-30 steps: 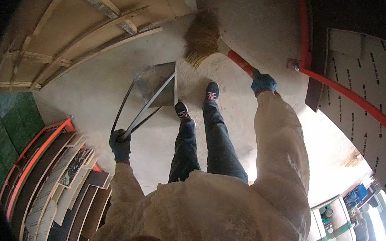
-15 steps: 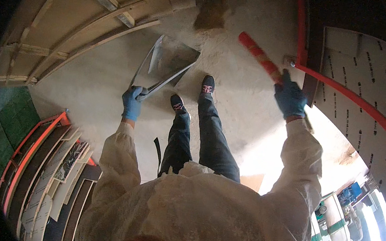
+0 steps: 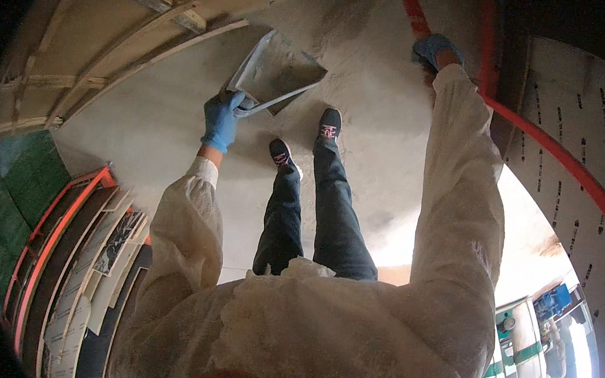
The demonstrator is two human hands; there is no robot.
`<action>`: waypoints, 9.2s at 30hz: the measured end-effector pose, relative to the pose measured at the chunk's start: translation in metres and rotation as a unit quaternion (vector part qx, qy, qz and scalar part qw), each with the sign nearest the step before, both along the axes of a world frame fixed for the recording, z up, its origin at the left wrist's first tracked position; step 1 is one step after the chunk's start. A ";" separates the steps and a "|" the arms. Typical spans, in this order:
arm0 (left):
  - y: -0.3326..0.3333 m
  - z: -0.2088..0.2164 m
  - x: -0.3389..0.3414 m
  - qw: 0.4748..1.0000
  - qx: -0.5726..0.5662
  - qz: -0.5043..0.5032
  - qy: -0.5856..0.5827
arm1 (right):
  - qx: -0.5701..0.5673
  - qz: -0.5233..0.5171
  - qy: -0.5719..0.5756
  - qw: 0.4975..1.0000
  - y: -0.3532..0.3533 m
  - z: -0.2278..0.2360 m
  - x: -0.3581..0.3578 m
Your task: The person sweeps sawdust and debris from a concrete floor using a broom and dustpan, then walks to a green bin and disposes of the collected material. The person continues sweeping additional areas and walks through the workshop carrying the tools.
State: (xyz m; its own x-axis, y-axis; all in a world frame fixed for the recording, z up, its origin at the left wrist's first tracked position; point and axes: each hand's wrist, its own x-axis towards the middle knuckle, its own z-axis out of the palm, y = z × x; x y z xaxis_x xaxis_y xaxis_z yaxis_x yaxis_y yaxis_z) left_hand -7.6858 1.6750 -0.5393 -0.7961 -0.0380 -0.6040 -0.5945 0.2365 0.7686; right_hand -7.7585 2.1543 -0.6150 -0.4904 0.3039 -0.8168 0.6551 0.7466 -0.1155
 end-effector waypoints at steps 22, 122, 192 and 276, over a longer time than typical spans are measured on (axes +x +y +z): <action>0.032 0.000 -0.083 0.997 0.026 -0.052 -0.042 | 0.009 0.019 0.041 0.999 -0.014 -0.080 -0.017; -0.405 0.024 0.340 0.952 0.014 0.305 -0.023 | -0.047 0.244 -0.020 0.969 -0.544 0.033 0.243; -0.428 0.020 0.343 0.967 0.034 0.253 -0.027 | -0.250 -0.041 0.041 0.967 -0.517 0.061 0.383; -0.537 -0.008 0.154 0.999 -0.013 -0.042 0.008 | -0.260 -0.219 0.051 0.939 -0.720 -0.009 0.275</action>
State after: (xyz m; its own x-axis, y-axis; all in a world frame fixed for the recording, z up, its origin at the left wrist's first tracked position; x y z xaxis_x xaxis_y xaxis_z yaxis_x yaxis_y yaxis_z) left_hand -7.5316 1.1377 -0.5476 -0.8069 0.0148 -0.5905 -0.5587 0.3052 0.7712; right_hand -7.4834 1.4347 -0.6240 -0.4944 0.0674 -0.8666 0.8525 0.2325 -0.4682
